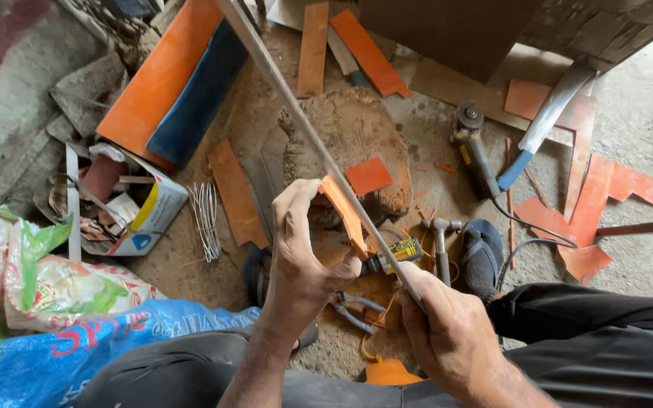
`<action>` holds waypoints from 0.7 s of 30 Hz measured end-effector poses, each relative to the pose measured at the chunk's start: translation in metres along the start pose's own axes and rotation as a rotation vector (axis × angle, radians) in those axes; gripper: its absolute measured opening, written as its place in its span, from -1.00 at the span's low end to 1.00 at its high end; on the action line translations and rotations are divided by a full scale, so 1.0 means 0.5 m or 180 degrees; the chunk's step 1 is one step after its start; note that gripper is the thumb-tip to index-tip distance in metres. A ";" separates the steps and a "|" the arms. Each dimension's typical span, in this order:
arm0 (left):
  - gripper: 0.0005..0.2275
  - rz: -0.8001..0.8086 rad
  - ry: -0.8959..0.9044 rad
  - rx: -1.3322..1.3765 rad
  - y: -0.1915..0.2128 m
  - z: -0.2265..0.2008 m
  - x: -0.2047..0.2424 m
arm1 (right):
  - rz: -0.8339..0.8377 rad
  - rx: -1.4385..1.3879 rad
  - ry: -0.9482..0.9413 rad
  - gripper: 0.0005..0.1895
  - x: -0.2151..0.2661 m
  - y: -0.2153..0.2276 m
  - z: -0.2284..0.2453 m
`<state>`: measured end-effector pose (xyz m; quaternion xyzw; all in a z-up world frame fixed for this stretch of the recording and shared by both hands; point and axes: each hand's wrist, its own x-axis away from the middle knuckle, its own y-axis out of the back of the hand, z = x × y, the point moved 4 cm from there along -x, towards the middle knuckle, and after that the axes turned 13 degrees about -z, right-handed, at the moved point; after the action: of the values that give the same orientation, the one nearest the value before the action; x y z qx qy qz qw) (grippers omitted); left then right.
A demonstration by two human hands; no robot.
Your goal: The person hammers a nail into an orange metal strip, then uses an angle grinder to cut and smooth the edges. They file the edges with a metal file, mark the piece with a pencil, and inspect the finished shape.
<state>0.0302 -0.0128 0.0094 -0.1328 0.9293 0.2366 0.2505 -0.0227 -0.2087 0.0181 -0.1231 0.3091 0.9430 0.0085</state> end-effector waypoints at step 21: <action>-0.15 0.0458 0.4824 0.3574 -0.195 0.300 0.113 | 0.0747 0.0002 -0.0086 -0.61 0.068 0.015 -0.080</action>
<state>0.0790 -0.0270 -0.1711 -0.0535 0.8286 -0.3798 -0.4079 -0.0474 -0.2403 -0.0167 -0.0734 0.3216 0.9390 -0.0978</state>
